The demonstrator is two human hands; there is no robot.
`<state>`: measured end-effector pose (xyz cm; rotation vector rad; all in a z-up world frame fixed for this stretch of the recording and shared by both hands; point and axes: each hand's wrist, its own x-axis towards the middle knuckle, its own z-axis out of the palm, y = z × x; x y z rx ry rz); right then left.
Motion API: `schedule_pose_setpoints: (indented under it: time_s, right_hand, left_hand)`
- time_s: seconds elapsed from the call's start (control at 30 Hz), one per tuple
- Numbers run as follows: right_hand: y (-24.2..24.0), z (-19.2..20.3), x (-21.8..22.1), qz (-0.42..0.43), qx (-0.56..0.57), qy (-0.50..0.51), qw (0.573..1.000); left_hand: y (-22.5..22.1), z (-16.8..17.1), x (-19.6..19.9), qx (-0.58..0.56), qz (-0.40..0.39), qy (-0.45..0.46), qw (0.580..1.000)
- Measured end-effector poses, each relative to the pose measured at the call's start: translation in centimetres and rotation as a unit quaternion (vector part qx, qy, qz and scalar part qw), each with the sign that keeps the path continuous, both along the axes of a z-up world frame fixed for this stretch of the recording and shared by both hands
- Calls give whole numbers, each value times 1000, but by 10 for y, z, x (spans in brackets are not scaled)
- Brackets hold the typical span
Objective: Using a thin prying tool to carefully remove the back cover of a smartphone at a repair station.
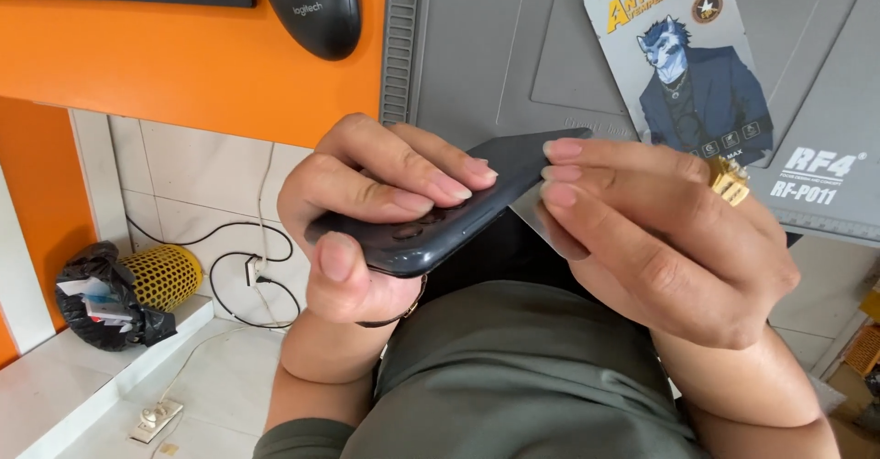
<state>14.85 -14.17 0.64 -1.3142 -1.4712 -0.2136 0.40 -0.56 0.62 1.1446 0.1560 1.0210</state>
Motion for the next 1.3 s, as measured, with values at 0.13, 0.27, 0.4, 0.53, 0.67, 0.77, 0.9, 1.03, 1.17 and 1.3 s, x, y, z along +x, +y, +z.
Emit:
schedule_pose_setpoints:
  time_s: [0.13, 0.27, 0.4, 0.53, 0.67, 0.77, 0.9, 1.03, 1.17, 1.3]
  right_hand:
    - [-4, -20, -1, -25, 54, -43, 997]
    - [-27, 0, -5, 9, -28, 3, 1000]
    - [-33, 22, -1, 71, -101, 0, 992]
    - [-30, 31, -3, 53, -85, -30, 995]
    - [-36, 34, -3, 56, -111, -1, 992]
    - [-25, 7, -3, 13, -31, -1, 999]
    - [-27, -19, -3, -30, 48, -26, 998]
    - [-28, -9, -8, -51, 31, -18, 998]
    - [-36, 6, -8, -37, -49, -19, 998]
    - [-40, 14, -9, -41, -92, -29, 995]
  left_hand:
    - [-5, 1, 9, 26, 34, 5, 999]
    - [-10, 0, 14, 43, 14, -21, 999]
    - [-7, 0, 12, 89, -31, -10, 996]
    - [-16, 6, 18, 90, 28, 4, 995]
    - [-17, 8, 16, 136, 37, 32, 990]
    - [-14, 4, 21, 161, 34, 17, 986]
    - [-12, -2, 21, 143, 9, -10, 990]
    - [-14, -3, 21, 141, 8, -14, 990]
    - [-13, -3, 19, 147, -4, -18, 989]
    - [-15, 0, 20, 136, -6, -17, 991]
